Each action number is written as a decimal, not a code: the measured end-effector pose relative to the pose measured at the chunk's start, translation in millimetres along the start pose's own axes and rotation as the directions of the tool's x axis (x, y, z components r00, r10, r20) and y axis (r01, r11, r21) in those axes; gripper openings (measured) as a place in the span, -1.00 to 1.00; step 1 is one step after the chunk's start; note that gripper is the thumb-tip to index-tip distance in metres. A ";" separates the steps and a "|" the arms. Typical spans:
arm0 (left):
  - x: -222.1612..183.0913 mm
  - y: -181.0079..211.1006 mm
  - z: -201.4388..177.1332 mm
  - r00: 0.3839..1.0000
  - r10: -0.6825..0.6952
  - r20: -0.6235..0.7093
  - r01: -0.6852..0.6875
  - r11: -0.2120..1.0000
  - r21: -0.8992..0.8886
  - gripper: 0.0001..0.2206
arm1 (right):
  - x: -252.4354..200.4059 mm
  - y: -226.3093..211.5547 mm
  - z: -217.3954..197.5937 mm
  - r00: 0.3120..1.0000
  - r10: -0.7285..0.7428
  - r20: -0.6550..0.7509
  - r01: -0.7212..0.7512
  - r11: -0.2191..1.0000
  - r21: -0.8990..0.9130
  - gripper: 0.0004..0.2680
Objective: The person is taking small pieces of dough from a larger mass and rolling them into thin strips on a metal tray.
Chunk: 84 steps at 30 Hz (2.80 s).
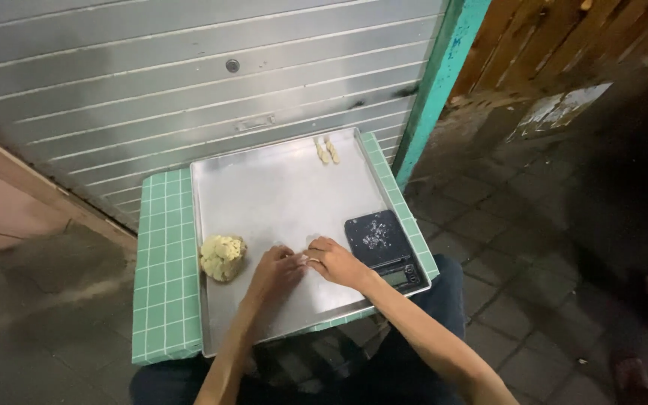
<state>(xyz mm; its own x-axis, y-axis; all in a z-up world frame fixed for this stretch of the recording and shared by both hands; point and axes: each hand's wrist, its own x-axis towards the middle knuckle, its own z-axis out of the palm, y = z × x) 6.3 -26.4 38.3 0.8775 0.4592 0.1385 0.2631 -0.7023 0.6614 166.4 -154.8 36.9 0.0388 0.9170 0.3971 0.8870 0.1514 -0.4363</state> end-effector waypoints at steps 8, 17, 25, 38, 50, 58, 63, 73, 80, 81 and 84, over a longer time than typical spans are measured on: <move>13.5 -22.6 19.6 0.999 0.039 0.019 -0.040 0.998 0.052 -0.89 | -6.1 37.1 27.5 0.999 -0.047 0.004 0.047 0.999 -0.026 -0.93; 18.9 -24.0 25.3 0.958 0.285 -0.029 -0.283 0.957 0.070 -0.93 | -9.8 14.7 3.9 0.999 -0.025 -0.042 0.025 1.000 0.003 -0.89; 24.9 -46.6 44.8 0.945 0.326 0.018 -0.326 0.943 0.059 -0.94 | -18.9 37.1 12.4 0.996 -0.079 -0.051 0.077 0.996 -0.040 -0.84; 24.7 -45.4 49.0 0.950 0.302 -0.076 -0.300 0.953 0.039 -0.97 | -20.0 30.3 12.8 0.994 -0.078 -0.072 0.070 0.992 -0.110 -0.87; 22.5 -41.2 45.4 0.904 0.421 -0.076 -0.401 0.895 0.193 -0.98 | -27.1 39.9 13.9 0.996 -0.022 -0.082 0.013 0.993 -0.113 -0.85; 32.7 -47.1 56.0 0.921 0.381 -0.080 -0.364 0.916 0.172 -0.92 | -26.0 39.6 17.4 0.998 0.007 -0.069 -0.017 0.989 -0.148 -0.81; 27.3 -49.2 56.0 0.933 0.351 -0.075 -0.334 0.925 0.179 -0.97 | -23.9 34.2 2.7 0.995 -0.025 -0.096 0.005 0.979 -0.202 -0.85; 21.7 -42.3 45.3 0.915 0.400 -0.052 -0.375 0.891 0.255 -0.93 | -22.0 15.3 -7.8 0.994 -0.016 -0.107 -0.020 0.946 -0.323 -0.78; 21.0 -42.2 44.3 0.940 0.342 -0.003 -0.333 0.915 0.227 -0.94 | -28.9 38.2 17.3 0.995 -0.020 -0.093 -0.011 0.946 -0.323 -0.84; 22.4 -40.0 39.5 0.949 0.314 0.013 -0.309 0.926 0.218 -0.94 | -26.3 41.1 17.3 0.996 -0.020 -0.092 -0.010 0.948 -0.319 -0.85; 20.1 -65.3 56.9 0.927 0.374 -0.018 -0.355 0.895 0.269 -0.85 | -28.3 30.3 13.0 0.995 -0.011 -0.096 -0.021 0.944 -0.329 -0.87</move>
<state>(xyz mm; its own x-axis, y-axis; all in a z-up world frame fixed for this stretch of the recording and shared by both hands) 29.6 -2.2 -44.0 0.9049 0.1732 0.3889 0.0315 -0.9383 0.3444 186.2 -171.4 1.9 0.0729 0.8756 0.4775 0.9879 0.0023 -0.1550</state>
